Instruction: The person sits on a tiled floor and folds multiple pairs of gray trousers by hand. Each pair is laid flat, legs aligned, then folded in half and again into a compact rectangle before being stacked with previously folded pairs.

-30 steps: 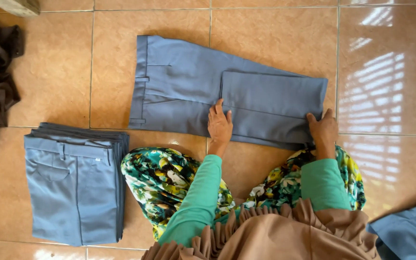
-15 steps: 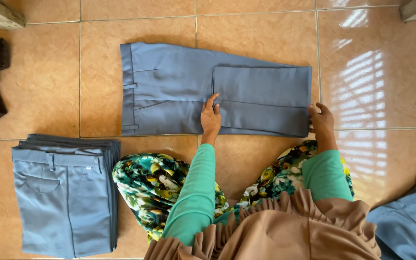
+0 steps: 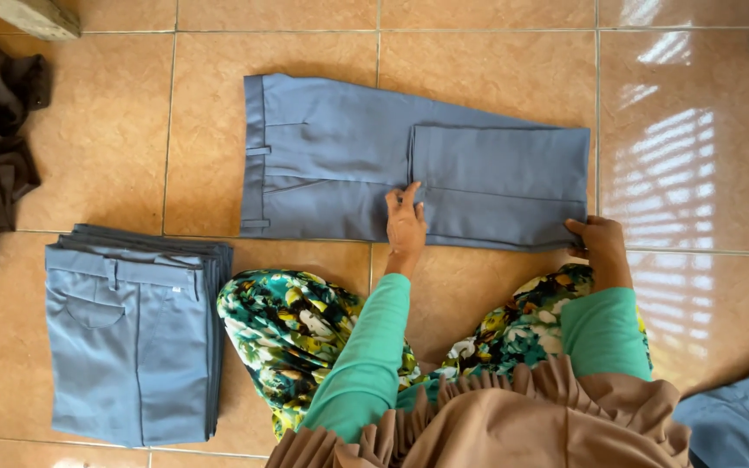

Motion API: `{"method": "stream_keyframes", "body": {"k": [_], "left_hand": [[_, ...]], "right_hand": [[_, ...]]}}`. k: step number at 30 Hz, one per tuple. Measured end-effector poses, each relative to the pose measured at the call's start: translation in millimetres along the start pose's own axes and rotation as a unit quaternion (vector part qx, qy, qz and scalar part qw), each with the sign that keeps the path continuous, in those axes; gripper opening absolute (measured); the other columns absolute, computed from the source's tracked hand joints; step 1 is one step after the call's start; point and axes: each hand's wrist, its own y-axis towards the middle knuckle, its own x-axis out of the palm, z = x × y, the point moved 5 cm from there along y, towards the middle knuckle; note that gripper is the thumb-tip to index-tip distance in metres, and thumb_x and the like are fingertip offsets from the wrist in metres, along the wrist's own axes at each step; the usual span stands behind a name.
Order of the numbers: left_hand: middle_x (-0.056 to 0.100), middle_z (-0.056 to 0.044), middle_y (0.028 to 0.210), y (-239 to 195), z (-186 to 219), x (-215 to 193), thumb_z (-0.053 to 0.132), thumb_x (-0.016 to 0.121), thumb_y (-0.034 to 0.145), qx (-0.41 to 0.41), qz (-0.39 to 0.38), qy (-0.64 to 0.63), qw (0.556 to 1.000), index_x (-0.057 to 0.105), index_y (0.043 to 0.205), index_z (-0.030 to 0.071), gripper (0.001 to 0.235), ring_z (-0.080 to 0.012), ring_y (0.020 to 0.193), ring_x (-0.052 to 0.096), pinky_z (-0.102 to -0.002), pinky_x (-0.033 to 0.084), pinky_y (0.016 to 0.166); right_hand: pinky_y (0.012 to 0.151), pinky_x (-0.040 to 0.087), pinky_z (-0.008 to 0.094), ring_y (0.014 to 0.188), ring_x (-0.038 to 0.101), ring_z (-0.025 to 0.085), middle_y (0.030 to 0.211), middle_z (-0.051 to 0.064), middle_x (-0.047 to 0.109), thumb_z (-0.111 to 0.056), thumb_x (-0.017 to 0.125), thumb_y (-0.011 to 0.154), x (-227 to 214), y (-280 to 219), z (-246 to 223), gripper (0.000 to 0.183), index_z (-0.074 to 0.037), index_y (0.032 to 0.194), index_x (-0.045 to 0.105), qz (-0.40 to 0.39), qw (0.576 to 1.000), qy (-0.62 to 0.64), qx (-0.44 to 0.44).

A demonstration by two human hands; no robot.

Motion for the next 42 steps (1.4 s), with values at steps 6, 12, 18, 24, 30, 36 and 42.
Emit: {"method": "stream_keyframes", "body": {"k": [6, 12, 18, 24, 30, 36, 42], "left_hand": [[0.05, -0.014, 0.11, -38.4, 0.0, 20.8, 0.02, 0.06, 0.098, 0.047, -0.041, 0.115, 0.991, 0.049, 0.149, 0.019, 0.052, -0.036, 0.09, 0.053, -0.053, 0.056, 0.071], [0.053, -0.022, 0.122, -82.0, 51.9, 65.3, 0.019, 0.046, 0.101, 0.021, -0.294, 0.013, 0.956, 0.033, 0.158, 0.021, 0.058, -0.0496, 0.09, 0.067, -0.063, 0.054, 0.077], [0.07, -0.026, 0.112, -61.5, 14.3, 106.8, 0.036, 0.071, 0.098, -0.198, -0.311, -0.43, 0.824, 0.065, 0.138, 0.021, 0.043, -0.0365, 0.109, 0.069, -0.04, 0.063, 0.077], [0.016, -0.029, 0.167, 21.3, -79.2, -68.0, 0.087, 0.031, 0.093, -0.391, -0.154, -0.593, 0.687, 0.023, 0.164, 0.02, 0.098, -0.0497, 0.153, 0.016, -0.056, 0.016, 0.125], [0.046, -0.021, 0.155, 28.1, -128.2, -107.7, 0.04, 0.084, 0.087, -0.381, -0.148, -0.37, 0.834, 0.039, 0.158, 0.018, 0.087, -0.0417, 0.14, 0.046, -0.058, 0.04, 0.112], [0.064, -0.011, 0.138, 35.4, -157.3, -99.7, 0.032, 0.083, 0.085, -0.283, -0.091, -0.287, 0.91, 0.058, 0.147, 0.024, 0.068, -0.0301, 0.125, 0.062, -0.043, 0.052, 0.101], [0.052, -0.014, 0.129, -1.1, -128.1, -106.9, 0.023, 0.069, 0.094, -0.147, 0.033, 0.085, 0.985, 0.048, 0.151, 0.023, 0.061, -0.0335, 0.118, 0.057, -0.045, 0.057, 0.093]], "right_hand": [[0.042, 0.032, 0.019, 0.068, 0.048, 0.007, 0.089, -0.004, 0.053, -0.021, 0.068, 0.096, -19.0, -65.0, -91.1, 0.025, -0.011, 0.117, 0.06, -0.095, 0.961, 0.26, 0.006], [0.032, 0.035, 0.014, 0.045, 0.048, 0.003, 0.071, -0.006, 0.062, -0.02, 0.075, 0.091, -2.1, -174.1, -218.0, 0.03, -0.005, 0.117, 0.071, -0.094, 0.945, 0.292, -0.118], [0.033, 0.05, 0.022, 0.047, 0.063, 0.013, 0.069, 0.007, 0.063, -0.01, 0.077, 0.091, 80.2, -218.5, -243.6, 0.032, -0.002, 0.121, 0.071, -0.124, 0.938, 0.201, -0.256], [0.058, 0.065, 0.038, 0.075, 0.072, 0.026, 0.098, 0.02, 0.072, -0.025, 0.074, 0.095, 218.8, -260.5, -208.5, 0.059, -0.002, 0.145, 0.054, -0.318, 0.899, 0.021, -0.301], [0.077, 0.061, 0.048, 0.095, 0.07, 0.038, 0.104, 0.019, 0.068, -0.011, 0.07, 0.099, 221.4, -190.8, -124.0, 0.034, -0.003, 0.132, 0.069, -0.056, 0.891, -0.175, -0.415], [0.116, 0.025, 0.065, 0.156, 0.018, 0.035, 0.172, 0.01, 0.022, -0.036, 0.045, 0.109, 194.7, -184.3, -75.8, 0.062, -0.021, 0.166, 0.026, -0.035, 0.824, -0.438, -0.358], [0.123, 0.012, 0.064, 0.159, 0.01, 0.031, 0.174, 0.006, 0.014, -0.039, 0.033, 0.112, 186.4, -189.4, -48.5, 0.059, -0.024, 0.167, 0.019, -0.056, 0.835, -0.439, -0.328]]}}
